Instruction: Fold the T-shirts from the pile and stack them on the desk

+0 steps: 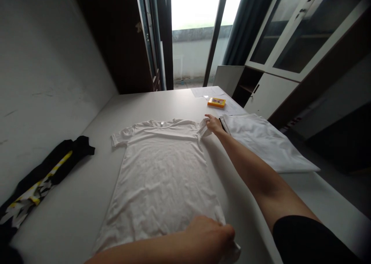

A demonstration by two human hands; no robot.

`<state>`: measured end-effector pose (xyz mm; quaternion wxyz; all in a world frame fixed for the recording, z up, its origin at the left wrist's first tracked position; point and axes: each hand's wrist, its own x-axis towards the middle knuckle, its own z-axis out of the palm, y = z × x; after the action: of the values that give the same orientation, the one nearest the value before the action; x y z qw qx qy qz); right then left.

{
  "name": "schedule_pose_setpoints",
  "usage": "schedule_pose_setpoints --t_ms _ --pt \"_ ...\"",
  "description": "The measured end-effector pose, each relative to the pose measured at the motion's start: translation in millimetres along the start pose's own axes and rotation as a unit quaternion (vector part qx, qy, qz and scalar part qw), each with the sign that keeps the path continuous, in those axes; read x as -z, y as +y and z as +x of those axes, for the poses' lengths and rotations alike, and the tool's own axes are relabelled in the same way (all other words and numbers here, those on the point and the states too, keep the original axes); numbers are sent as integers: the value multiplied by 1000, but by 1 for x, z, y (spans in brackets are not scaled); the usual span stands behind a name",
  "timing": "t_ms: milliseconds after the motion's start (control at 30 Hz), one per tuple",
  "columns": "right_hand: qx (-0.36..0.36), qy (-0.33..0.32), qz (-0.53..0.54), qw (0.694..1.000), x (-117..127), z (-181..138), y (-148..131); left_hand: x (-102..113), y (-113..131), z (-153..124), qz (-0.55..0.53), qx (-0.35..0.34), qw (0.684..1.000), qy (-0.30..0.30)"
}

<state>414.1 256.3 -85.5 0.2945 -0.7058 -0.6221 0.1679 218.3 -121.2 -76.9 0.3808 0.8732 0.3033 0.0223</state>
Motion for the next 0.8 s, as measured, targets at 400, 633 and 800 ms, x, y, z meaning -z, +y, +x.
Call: schedule_pose_setpoints --t_ms 400,633,800 --pt "-111 -56 363 923 -35 7 -101 8 -6 -93 -297 190 902 249" --pt "-80 -67 349 931 -89 -2 -165 -17 -32 -153 -186 216 895 342" --pt "-38 -82 346 934 -125 -13 -206 -15 -44 -181 -133 208 887 391"
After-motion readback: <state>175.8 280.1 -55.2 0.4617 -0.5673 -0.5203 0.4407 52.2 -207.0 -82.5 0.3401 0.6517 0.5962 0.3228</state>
